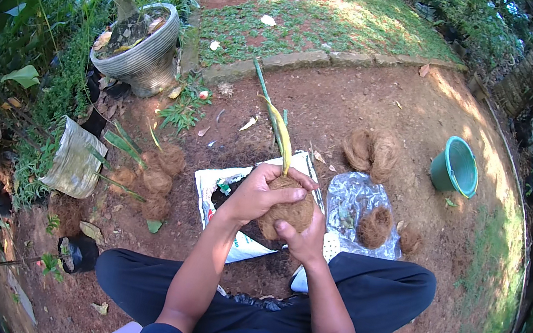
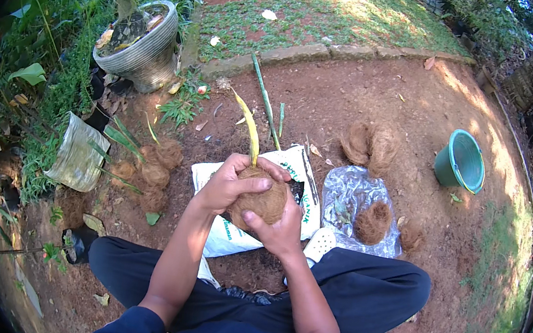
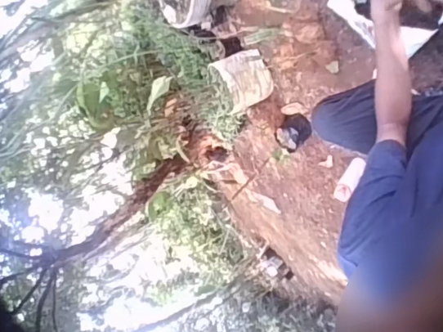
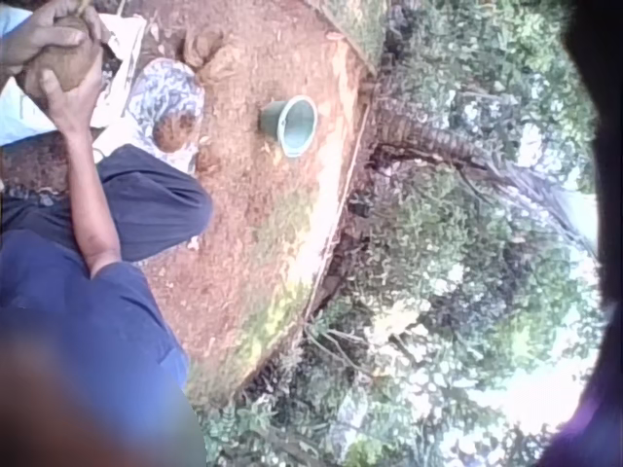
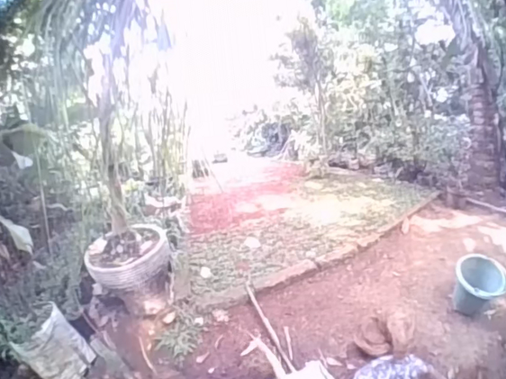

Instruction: The person sits on the ground and forms a ball of coconut coir, then wraps it around a small plant with roots. They then take soil from a bag and form a ball around the plant and coir, creating a compact planting ball.

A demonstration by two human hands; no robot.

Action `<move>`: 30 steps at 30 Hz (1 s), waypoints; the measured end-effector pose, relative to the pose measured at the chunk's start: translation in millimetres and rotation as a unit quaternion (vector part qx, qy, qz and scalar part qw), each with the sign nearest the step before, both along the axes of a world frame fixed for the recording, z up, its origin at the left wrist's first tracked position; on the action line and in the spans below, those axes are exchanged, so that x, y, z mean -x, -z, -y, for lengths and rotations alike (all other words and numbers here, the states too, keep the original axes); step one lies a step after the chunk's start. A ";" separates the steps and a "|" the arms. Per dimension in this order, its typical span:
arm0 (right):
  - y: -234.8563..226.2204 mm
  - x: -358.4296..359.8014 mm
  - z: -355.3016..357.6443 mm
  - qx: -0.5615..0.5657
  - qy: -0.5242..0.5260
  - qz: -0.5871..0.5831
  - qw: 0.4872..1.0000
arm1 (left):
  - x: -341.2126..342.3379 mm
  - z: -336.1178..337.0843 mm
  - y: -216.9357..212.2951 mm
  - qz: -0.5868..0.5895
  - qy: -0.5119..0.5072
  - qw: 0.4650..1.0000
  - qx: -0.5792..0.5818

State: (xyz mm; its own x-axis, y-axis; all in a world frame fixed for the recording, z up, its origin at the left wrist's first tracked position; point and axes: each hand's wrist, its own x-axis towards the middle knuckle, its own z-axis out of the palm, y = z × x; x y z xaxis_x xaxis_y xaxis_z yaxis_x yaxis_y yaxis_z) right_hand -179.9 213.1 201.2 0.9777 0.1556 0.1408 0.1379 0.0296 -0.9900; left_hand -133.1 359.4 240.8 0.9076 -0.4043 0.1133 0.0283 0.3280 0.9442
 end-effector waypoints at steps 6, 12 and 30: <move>7.3 1.1 3.0 -0.164 -0.089 -0.133 0.973 | -1.9 2.2 5.3 -0.041 0.007 0.999 -0.001; -5.8 -9.8 12.6 0.098 -0.018 0.055 0.993 | -3.8 2.7 4.5 -0.045 -0.109 0.992 -0.048; -20.8 -7.7 22.0 -0.034 -0.026 -0.086 0.995 | -5.9 -5.0 5.0 0.012 -0.100 0.990 -0.103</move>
